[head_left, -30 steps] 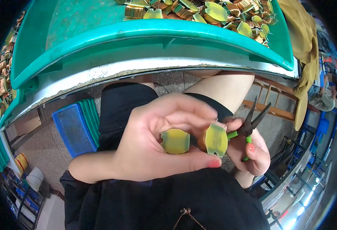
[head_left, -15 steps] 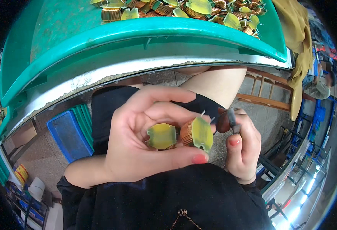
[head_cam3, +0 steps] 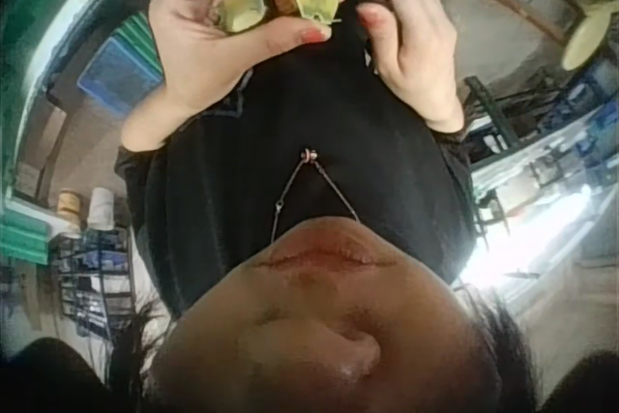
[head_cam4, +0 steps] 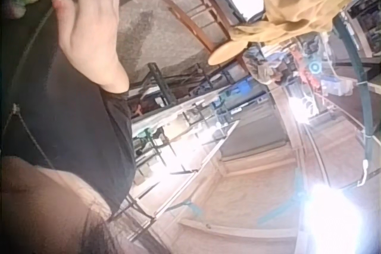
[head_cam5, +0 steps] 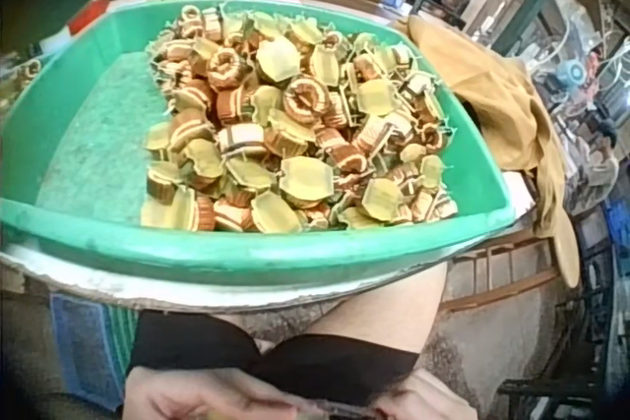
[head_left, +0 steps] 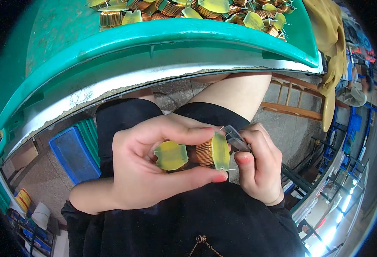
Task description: Trimming and scraping excess material from small brass components using a pair of scissors on a factory workbench.
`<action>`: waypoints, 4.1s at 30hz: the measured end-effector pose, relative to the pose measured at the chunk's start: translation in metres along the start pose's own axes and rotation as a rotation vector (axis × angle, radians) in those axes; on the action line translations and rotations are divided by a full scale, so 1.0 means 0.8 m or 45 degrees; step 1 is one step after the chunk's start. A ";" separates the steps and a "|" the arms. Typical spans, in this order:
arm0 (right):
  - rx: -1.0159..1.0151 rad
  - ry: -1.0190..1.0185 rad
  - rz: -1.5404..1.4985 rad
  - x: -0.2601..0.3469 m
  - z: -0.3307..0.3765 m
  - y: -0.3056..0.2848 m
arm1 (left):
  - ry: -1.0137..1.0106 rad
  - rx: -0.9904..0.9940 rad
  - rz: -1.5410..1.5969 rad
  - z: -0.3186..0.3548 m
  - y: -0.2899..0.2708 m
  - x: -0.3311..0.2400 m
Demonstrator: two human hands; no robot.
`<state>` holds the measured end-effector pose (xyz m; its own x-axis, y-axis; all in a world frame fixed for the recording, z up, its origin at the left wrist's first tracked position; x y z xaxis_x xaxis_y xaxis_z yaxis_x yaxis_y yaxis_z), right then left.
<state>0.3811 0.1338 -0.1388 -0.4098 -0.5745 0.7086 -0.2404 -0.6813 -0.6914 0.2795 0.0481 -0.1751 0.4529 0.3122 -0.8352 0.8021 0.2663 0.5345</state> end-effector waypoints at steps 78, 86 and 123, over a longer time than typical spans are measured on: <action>-0.175 -0.341 0.145 0.015 -0.005 0.001 | -0.680 -0.169 0.750 0.016 0.022 0.046; -0.179 -0.308 0.291 0.004 -0.008 0.006 | -0.512 -0.247 0.590 0.010 0.014 0.041; -0.188 -0.333 0.044 0.007 -0.001 0.004 | -0.352 -0.043 0.227 0.005 0.007 0.034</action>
<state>0.3775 0.1289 -0.1373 -0.1838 -0.7068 0.6831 -0.3638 -0.5967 -0.7153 0.2977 0.0541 -0.1956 0.6772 0.0988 -0.7291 0.6893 0.2613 0.6757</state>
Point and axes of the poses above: each hand's wrist, its own z-axis away from the middle knuckle, its own y-axis out of the palm, x = y × z, the point moved 9 cm from there along -z, towards the middle knuckle, and after that the axes turned 3 degrees about y, right-handed, at the moved point
